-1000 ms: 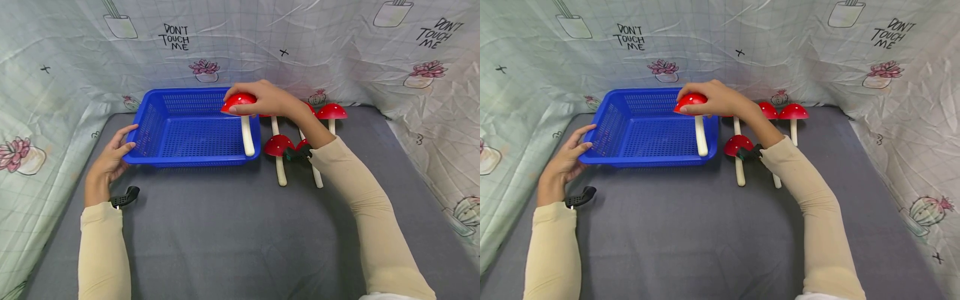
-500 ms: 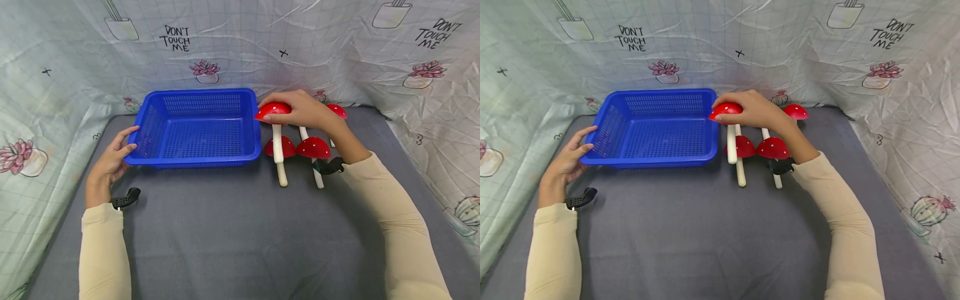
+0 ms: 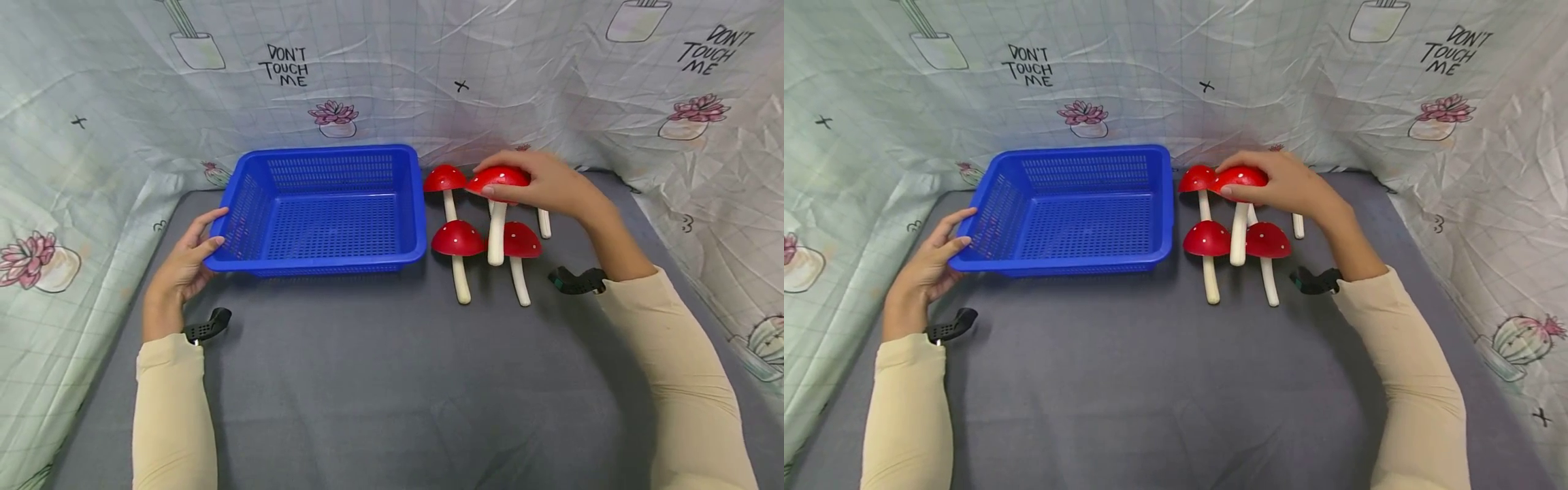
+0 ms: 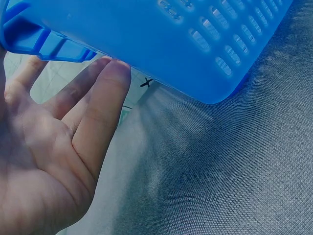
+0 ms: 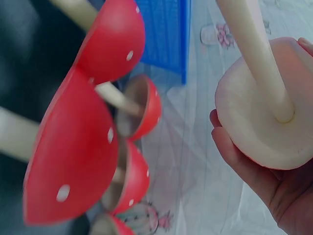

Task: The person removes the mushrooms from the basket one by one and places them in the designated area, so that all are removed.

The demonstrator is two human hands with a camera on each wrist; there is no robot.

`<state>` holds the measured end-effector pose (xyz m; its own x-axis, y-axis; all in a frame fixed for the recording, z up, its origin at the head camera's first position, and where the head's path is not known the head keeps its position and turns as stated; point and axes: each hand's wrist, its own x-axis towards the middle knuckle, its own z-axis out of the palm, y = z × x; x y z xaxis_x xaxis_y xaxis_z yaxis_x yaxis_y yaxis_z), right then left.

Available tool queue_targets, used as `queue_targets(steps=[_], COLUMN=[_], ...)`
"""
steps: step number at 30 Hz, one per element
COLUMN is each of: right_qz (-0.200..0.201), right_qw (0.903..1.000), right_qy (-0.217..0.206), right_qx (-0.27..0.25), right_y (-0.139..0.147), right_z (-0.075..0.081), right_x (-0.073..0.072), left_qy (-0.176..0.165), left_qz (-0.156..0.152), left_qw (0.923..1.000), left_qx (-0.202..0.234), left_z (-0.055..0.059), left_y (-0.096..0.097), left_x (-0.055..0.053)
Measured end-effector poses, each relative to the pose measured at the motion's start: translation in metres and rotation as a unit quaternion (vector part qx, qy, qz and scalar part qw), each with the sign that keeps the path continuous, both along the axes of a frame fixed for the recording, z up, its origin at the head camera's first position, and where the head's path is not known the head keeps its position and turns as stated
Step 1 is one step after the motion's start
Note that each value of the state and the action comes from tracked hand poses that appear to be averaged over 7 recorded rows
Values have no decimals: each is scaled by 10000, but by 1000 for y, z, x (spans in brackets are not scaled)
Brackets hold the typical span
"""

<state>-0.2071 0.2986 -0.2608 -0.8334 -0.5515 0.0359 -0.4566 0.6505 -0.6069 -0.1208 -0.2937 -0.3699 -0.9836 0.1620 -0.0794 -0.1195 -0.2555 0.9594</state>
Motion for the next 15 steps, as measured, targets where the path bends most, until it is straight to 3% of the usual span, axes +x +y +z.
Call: queue_targets(steps=[6, 11, 15], right_qz=[-298, -387, -575], right_qw=[9994, 9975, 9960], right_qy=[62, 325, 325], right_qx=[187, 501, 608], right_y=[22, 39, 52], right_z=[-1, -4, -8], right_x=[5, 9, 15], left_qy=[20, -23, 45], left_qz=[-27, 106, 11], left_qw=[9998, 9999, 9999], left_qx=[172, -33, 131], left_z=[0, 1, 1], left_y=[0, 1, 1], left_x=[0, 0, 0])
